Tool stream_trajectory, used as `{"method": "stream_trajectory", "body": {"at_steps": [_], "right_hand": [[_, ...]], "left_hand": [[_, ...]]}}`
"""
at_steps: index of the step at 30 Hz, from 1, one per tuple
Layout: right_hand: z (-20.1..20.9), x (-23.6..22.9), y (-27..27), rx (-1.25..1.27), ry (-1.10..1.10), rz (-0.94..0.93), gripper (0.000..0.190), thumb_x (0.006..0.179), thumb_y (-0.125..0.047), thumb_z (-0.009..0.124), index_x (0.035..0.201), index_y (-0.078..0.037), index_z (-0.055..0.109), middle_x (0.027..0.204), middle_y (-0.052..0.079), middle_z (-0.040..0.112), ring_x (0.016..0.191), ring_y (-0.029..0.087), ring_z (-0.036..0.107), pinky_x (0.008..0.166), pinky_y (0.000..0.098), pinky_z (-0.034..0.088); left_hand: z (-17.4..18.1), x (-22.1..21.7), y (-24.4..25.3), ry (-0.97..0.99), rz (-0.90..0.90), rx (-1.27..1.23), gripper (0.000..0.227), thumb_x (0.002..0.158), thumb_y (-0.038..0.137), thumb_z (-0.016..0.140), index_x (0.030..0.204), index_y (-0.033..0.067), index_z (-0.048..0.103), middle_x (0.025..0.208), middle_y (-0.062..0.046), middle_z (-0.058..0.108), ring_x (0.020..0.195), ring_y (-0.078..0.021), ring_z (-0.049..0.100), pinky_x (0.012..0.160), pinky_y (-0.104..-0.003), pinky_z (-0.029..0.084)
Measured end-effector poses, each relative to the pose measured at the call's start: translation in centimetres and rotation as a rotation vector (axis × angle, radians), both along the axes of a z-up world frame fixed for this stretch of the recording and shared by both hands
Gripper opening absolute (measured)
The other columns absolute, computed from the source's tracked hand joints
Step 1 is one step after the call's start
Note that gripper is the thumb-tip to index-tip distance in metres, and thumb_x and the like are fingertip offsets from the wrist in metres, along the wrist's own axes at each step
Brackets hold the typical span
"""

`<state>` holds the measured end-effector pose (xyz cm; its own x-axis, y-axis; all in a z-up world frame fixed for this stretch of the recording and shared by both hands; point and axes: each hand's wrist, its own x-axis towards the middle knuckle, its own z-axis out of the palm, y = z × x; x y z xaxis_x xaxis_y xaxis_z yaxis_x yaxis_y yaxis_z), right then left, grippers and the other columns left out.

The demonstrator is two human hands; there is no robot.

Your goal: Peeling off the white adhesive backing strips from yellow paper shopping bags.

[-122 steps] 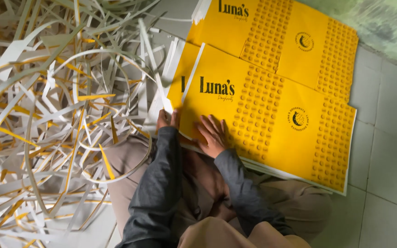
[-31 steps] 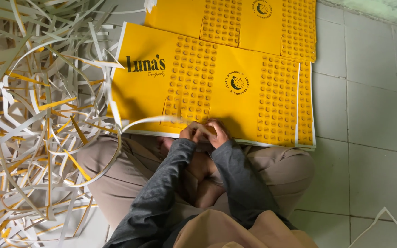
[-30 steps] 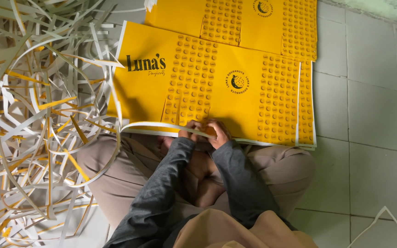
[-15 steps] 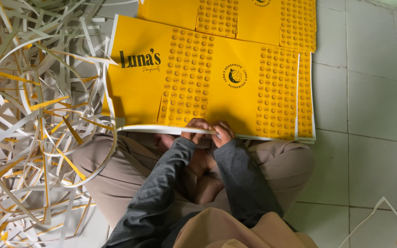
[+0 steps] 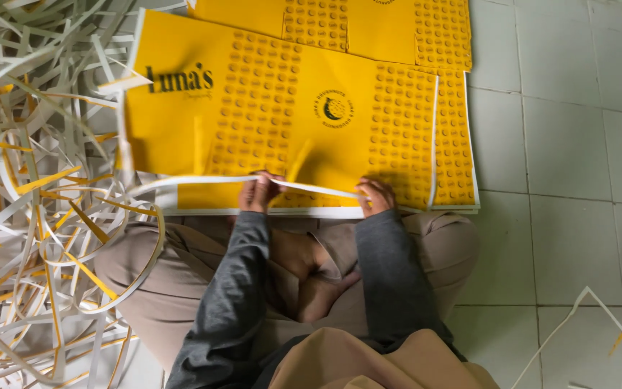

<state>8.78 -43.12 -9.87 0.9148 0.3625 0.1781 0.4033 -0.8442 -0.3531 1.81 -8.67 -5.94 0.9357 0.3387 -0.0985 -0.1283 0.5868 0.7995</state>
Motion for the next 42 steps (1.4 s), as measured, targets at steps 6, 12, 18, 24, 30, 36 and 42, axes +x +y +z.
{"method": "stream_trajectory", "body": {"at_steps": [6,12,18,24,30,36,42], "right_hand": [[6.7,-1.2,2.9,0.196,0.195,0.032,0.039,0.097,-0.016,0.067,0.132,-0.032,0.069,0.158,0.003,0.047,0.137,0.039,0.049,0.114,0.0528,0.043],[12.3,-3.8,5.2,0.567,0.406,-0.155,0.032,0.110,-0.037,0.052,0.119,-0.027,0.080,0.092,0.004,0.080,0.098,0.021,0.074,0.105,0.0351,0.048],[9.0,-3.2,3.9,0.732,0.570,-0.032,0.027,0.107,-0.032,0.063,0.103,-0.011,0.079,0.079,0.013,0.078,0.086,0.025,0.078,0.093,0.0362,0.054],[21.8,-4.4,9.7,1.105,1.033,-0.695,0.055,0.093,-0.044,0.073,0.132,-0.005,0.069,0.135,0.016,0.066,0.127,0.031,0.061,0.115,0.0401,0.043],[14.2,-0.1,-1.4,0.810,0.647,-0.854,0.027,0.077,-0.040,0.086,0.089,-0.017,0.079,0.071,0.010,0.062,0.061,0.018,0.062,0.056,0.0306,0.053],[3.0,3.1,-9.9,-0.163,0.193,-0.168,0.018,0.082,-0.027,0.078,0.087,-0.029,0.061,0.104,-0.004,0.052,0.102,0.026,0.056,0.085,0.0393,0.053],[7.2,3.2,-9.1,0.212,0.330,-0.119,0.013,0.090,-0.026,0.075,0.088,-0.015,0.067,0.077,0.008,0.057,0.075,0.038,0.062,0.080,0.0468,0.051]], "left_hand": [[4.8,-0.6,1.4,-0.041,0.102,0.078,0.023,0.108,0.018,0.051,0.111,-0.0021,0.062,0.101,-0.025,0.073,0.090,-0.0296,0.076,0.086,-0.047,0.064],[5.5,-1.2,-1.0,-0.084,-0.115,0.563,0.045,0.101,0.024,0.067,0.142,0.0083,0.057,0.138,-0.022,0.060,0.123,-0.0469,0.059,0.100,-0.063,0.049],[8.6,-2.3,-7.1,-0.083,-0.437,0.910,0.085,0.086,0.045,0.081,0.154,0.0079,0.045,0.147,-0.028,0.051,0.136,-0.0521,0.045,0.118,-0.060,0.034],[-1.0,2.3,-15.9,0.028,-0.140,1.021,0.048,0.101,0.048,0.061,0.111,0.0017,0.071,0.105,-0.029,0.067,0.108,-0.0511,0.062,0.102,-0.058,0.050],[2.6,3.2,-13.4,0.117,-0.054,0.569,0.031,0.109,0.035,0.053,0.098,0.0171,0.076,0.091,-0.011,0.075,0.089,-0.0279,0.071,0.084,-0.037,0.061],[4.2,4.5,-10.9,0.120,0.022,0.176,0.036,0.112,0.031,0.042,0.099,0.0053,0.064,0.096,-0.018,0.073,0.079,-0.0306,0.073,0.083,-0.048,0.064],[8.2,5.6,-10.9,-0.005,-0.052,0.172,0.034,0.111,0.031,0.047,0.112,0.0024,0.067,0.100,-0.019,0.074,0.080,-0.0274,0.076,0.083,-0.049,0.065]]}}
